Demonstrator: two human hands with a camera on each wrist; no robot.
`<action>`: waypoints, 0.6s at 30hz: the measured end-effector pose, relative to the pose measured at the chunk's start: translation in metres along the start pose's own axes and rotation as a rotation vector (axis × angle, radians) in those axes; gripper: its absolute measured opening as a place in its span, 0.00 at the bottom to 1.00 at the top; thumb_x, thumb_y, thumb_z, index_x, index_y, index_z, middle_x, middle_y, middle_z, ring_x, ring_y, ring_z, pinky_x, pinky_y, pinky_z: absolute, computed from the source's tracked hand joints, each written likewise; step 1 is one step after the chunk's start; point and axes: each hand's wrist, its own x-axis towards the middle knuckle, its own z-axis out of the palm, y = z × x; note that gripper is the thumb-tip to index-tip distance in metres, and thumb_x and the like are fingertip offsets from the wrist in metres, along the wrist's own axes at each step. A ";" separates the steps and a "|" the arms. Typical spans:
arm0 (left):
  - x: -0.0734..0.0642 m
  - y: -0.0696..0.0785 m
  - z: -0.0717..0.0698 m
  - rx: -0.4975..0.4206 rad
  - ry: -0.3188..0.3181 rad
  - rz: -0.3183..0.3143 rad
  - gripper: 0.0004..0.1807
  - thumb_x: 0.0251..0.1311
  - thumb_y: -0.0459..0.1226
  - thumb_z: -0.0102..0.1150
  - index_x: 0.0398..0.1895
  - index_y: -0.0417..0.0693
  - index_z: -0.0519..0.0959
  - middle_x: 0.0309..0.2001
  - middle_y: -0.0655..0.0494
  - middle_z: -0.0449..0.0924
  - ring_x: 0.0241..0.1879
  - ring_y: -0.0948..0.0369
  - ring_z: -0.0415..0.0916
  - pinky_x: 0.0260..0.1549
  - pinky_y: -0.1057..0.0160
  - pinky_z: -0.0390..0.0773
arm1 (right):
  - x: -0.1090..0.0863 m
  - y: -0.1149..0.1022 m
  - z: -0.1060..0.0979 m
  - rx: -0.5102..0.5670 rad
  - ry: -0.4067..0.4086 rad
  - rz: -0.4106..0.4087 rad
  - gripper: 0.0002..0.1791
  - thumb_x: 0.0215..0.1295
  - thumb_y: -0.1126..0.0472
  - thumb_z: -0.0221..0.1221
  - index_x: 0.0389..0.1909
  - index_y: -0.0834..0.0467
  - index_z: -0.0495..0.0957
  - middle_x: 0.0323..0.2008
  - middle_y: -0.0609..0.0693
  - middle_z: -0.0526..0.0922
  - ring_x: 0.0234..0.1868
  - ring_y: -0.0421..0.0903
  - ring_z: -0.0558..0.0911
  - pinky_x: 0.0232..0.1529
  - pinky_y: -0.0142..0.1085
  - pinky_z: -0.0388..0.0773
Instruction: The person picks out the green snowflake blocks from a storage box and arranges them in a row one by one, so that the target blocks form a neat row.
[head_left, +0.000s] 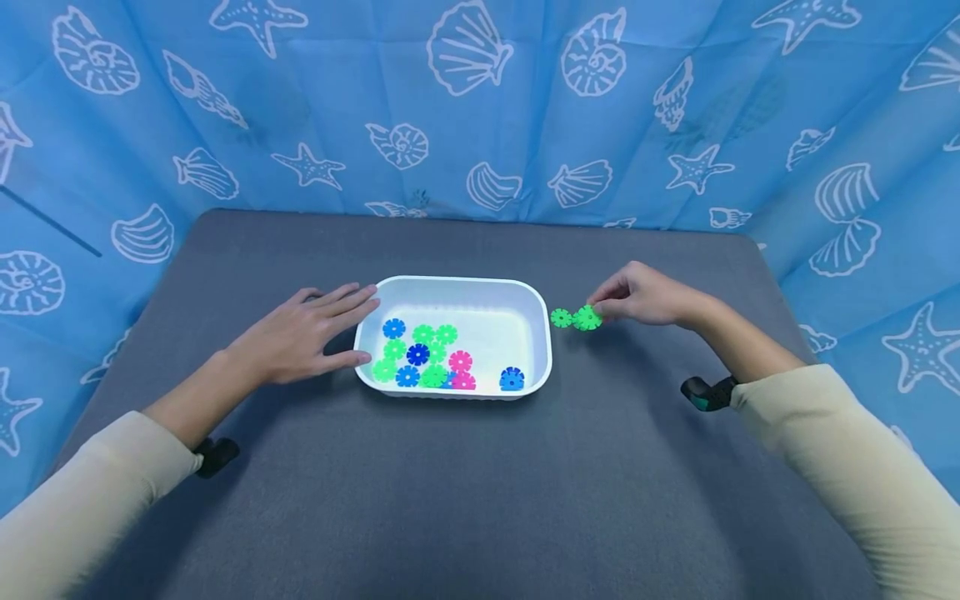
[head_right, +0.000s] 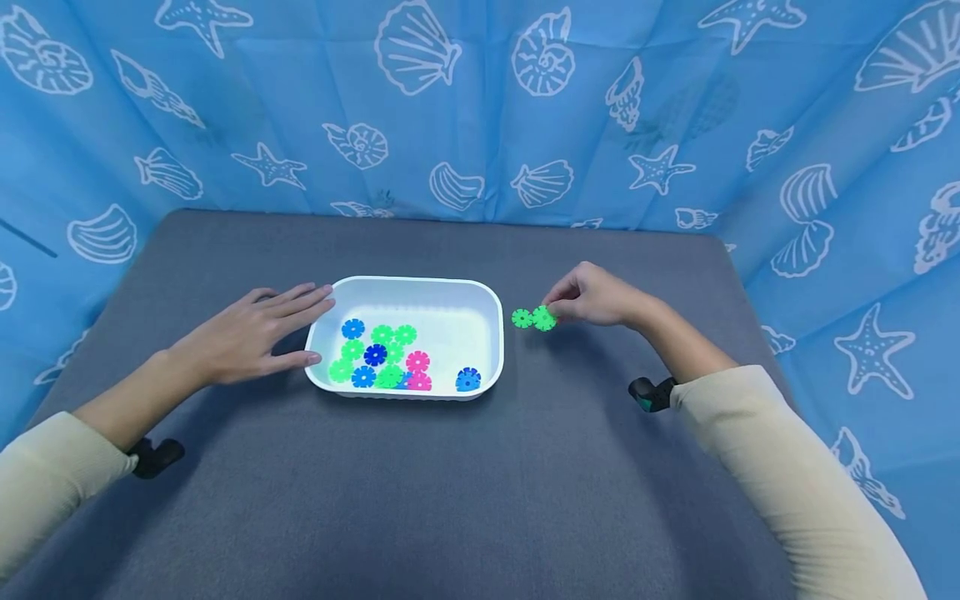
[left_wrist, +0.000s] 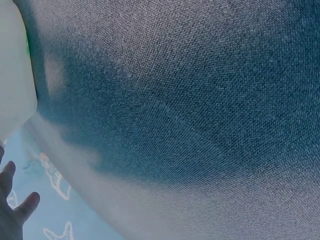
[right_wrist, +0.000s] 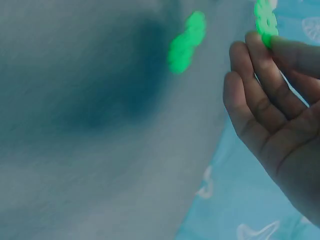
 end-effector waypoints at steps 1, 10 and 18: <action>0.000 0.000 0.000 0.002 -0.001 -0.001 0.46 0.65 0.66 0.49 0.79 0.53 0.55 0.79 0.55 0.49 0.76 0.49 0.50 0.64 0.36 0.59 | -0.002 0.004 0.000 -0.005 0.021 0.015 0.12 0.72 0.67 0.56 0.48 0.68 0.84 0.41 0.58 0.87 0.40 0.52 0.85 0.42 0.39 0.81; 0.000 0.000 0.000 0.001 -0.002 0.000 0.46 0.65 0.66 0.49 0.79 0.53 0.55 0.79 0.55 0.49 0.76 0.49 0.50 0.64 0.36 0.60 | -0.007 0.041 0.008 -0.037 0.140 0.154 0.12 0.71 0.67 0.57 0.44 0.71 0.84 0.34 0.57 0.87 0.35 0.47 0.84 0.34 0.35 0.79; 0.001 0.000 -0.001 0.006 -0.008 0.006 0.46 0.65 0.66 0.50 0.79 0.52 0.54 0.79 0.54 0.48 0.76 0.49 0.50 0.64 0.35 0.60 | -0.005 0.058 0.022 -0.002 0.196 0.219 0.12 0.72 0.68 0.53 0.44 0.74 0.82 0.30 0.57 0.86 0.28 0.46 0.84 0.29 0.34 0.80</action>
